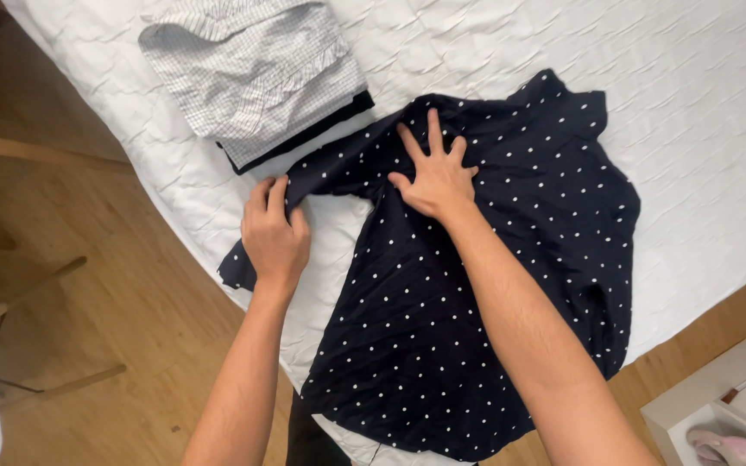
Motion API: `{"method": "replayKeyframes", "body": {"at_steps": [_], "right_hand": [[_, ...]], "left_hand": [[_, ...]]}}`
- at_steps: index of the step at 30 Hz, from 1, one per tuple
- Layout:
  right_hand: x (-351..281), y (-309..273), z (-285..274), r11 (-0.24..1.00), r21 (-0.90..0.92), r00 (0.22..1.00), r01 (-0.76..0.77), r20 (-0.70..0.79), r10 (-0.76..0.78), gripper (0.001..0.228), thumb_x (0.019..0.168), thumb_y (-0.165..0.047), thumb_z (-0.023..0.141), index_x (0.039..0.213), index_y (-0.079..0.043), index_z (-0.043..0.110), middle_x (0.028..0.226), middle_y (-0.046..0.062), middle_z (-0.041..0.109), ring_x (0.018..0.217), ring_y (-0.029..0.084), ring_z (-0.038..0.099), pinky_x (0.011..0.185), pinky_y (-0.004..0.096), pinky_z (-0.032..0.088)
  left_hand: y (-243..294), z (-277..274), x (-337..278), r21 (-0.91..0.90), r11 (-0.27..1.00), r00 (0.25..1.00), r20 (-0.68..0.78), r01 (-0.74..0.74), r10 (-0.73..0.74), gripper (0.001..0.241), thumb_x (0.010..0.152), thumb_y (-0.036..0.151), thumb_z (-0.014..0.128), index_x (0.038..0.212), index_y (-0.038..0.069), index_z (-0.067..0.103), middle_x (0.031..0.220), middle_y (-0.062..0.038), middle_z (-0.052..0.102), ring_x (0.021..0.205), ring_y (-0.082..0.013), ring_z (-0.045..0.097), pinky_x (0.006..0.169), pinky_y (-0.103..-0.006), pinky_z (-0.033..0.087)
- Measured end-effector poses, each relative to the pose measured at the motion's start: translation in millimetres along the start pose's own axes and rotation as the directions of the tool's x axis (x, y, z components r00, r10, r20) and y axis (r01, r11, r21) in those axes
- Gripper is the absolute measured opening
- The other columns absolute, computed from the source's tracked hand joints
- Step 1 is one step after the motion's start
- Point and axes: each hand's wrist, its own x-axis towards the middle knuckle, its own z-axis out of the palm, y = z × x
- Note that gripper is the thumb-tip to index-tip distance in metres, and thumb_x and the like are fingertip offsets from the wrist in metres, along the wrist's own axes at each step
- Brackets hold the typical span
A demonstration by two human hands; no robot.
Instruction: The person folds a black pair of pants, a black t-shirt, a checkered shirt, and a navy blue polka-dot shirt on a white bed. Each item is smoothed and folded into a compact rectangle and placed on the bed.
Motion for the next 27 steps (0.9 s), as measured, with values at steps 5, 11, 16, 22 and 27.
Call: {"method": "replayKeyframes", "body": {"at_steps": [5,11,16,22,27], "right_hand": [[7,-1,-14,0.997,0.064,0.998,-0.050,0.049,0.047,0.091,0.083,-0.061,0.067,0.160,-0.046,0.021,0.172,0.001,-0.006,0.141,0.053,0.027,0.099,0.071,0.045],[10,55,47,0.956,0.280,0.974,0.086,-0.227,-0.021,0.066,0.093,-0.050,0.071,0.152,-0.034,0.045,0.166,0.010,0.017,0.136,0.050,0.037,0.106,0.059,0.045],[-41,40,52,0.828,0.525,0.869,0.196,-0.485,0.102,0.032,0.108,-0.031,0.068,0.135,-0.015,0.063,0.129,0.015,0.066,0.111,0.026,0.067,0.097,0.039,0.057],[-85,15,58,0.359,0.933,1.000,-0.012,0.008,0.012,0.068,0.092,-0.017,0.072,0.150,-0.015,0.038,0.089,0.008,0.070,0.071,0.011,0.063,0.064,0.025,0.053],[-79,63,92,0.034,0.993,0.989,0.110,-0.106,-0.108,0.056,0.095,0.000,0.067,0.149,-0.004,0.054,0.108,0.006,0.070,0.088,0.010,0.062,0.076,0.026,0.051]], "left_hand": [[50,-44,8,-0.002,1.000,0.999,0.035,-0.005,0.005,0.039,0.091,0.010,0.071,0.130,0.011,0.071,0.109,-0.011,0.063,0.093,-0.0308,0.063,0.078,-0.0431,0.052],[111,-30,-46,0.012,0.986,0.965,0.207,-0.164,0.158,0.048,0.084,0.014,0.076,0.131,0.015,0.072,0.088,-0.007,0.059,0.068,-0.0265,0.061,0.056,-0.0414,0.052],[119,-6,-90,-0.009,0.968,0.899,0.368,-0.250,0.236,0.064,0.071,0.001,0.071,0.135,0.008,0.067,0.094,-0.010,0.059,0.075,-0.0276,0.061,0.058,-0.0382,0.054],[132,-10,-108,-0.137,0.984,0.926,0.345,-0.115,0.156,0.061,0.073,-0.001,0.068,0.133,0.001,0.061,0.111,-0.013,0.060,0.092,-0.0293,0.063,0.069,-0.0367,0.057],[152,-19,-75,-0.483,0.859,0.957,0.289,0.170,-0.027,0.034,0.087,0.007,0.071,0.120,0.003,0.067,0.106,-0.011,0.069,0.061,-0.0225,0.062,0.059,-0.0323,0.052]]}}
